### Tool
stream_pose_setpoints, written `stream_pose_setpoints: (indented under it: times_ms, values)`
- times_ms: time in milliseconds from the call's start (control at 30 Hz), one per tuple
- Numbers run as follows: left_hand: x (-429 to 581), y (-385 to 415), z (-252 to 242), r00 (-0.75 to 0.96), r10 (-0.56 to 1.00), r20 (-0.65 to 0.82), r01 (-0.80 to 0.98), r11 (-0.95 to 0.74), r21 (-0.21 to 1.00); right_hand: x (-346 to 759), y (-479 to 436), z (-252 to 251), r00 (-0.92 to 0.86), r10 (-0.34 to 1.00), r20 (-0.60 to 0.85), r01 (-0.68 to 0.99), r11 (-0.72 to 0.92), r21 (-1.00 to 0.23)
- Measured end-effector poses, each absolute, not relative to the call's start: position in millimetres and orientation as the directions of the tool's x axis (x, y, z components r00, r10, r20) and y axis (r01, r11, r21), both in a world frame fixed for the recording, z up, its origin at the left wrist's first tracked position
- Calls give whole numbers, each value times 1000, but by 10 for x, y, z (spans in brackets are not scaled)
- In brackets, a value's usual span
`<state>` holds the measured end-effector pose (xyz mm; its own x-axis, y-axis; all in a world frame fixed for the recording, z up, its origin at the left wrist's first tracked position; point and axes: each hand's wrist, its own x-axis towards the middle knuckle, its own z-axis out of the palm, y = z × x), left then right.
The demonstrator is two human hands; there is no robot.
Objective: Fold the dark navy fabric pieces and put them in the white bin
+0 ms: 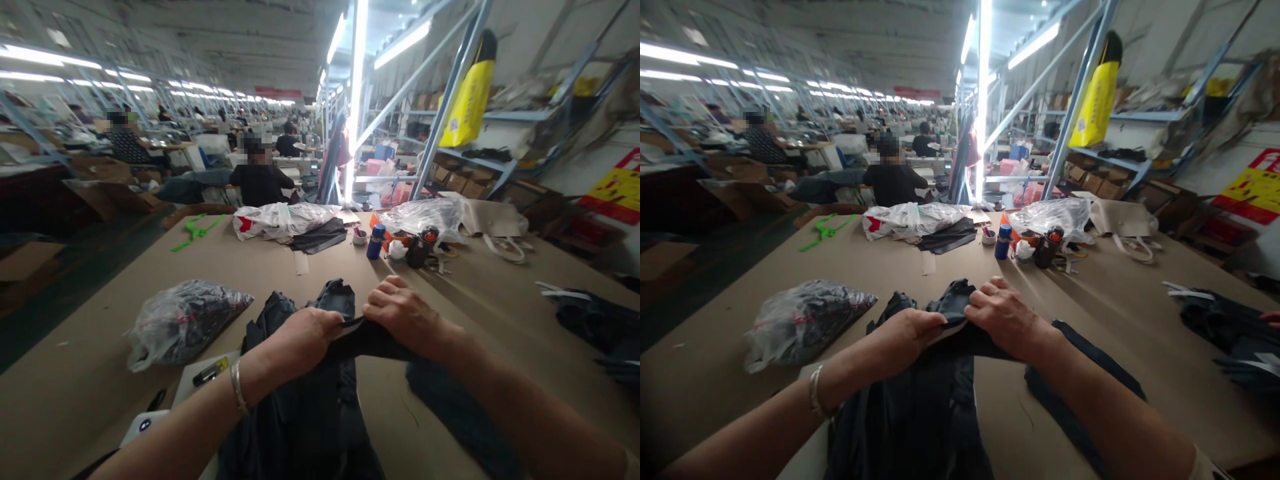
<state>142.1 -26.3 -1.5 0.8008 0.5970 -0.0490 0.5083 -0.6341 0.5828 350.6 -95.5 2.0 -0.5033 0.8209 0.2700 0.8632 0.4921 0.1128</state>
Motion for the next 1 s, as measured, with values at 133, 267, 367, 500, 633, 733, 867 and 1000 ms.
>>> stream_pose_setpoints:
  times_ms: [133,267,367,500,633,733,867,1000]
  values:
    - [1484,-206,-213,734,664,-145,461,-330,823,3549,-924,2,-106,797,595,934,286,-217]
    - [1656,-375,-691,583,781,-223,344,12,939,3271,-1035,-615,357,916,183,299,74,-952]
    - [1827,-648,-1054,524,825,-212,199,123,972,2958,-1107,-1147,390,908,-150,-259,-48,-965]
    - [1911,-932,-1328,530,811,-248,61,256,965,2785,-1168,-1502,428,832,-352,-566,-56,-822]
    - [1810,-891,-1316,626,687,-369,-84,530,844,2904,-1285,-1450,289,903,-318,-580,-99,-809]
    - [1708,-758,-1191,688,599,-410,-103,640,762,3074,-1394,-1321,31,969,-244,-423,-209,-882]
    - [1595,-871,-922,800,433,-416,-53,741,669,3500,-1497,-1319,-17,964,-266,-200,-264,-943]
    - [1563,-1286,-632,954,163,-250,-22,874,486,3854,-1504,-1475,311,928,-207,53,-234,-971]
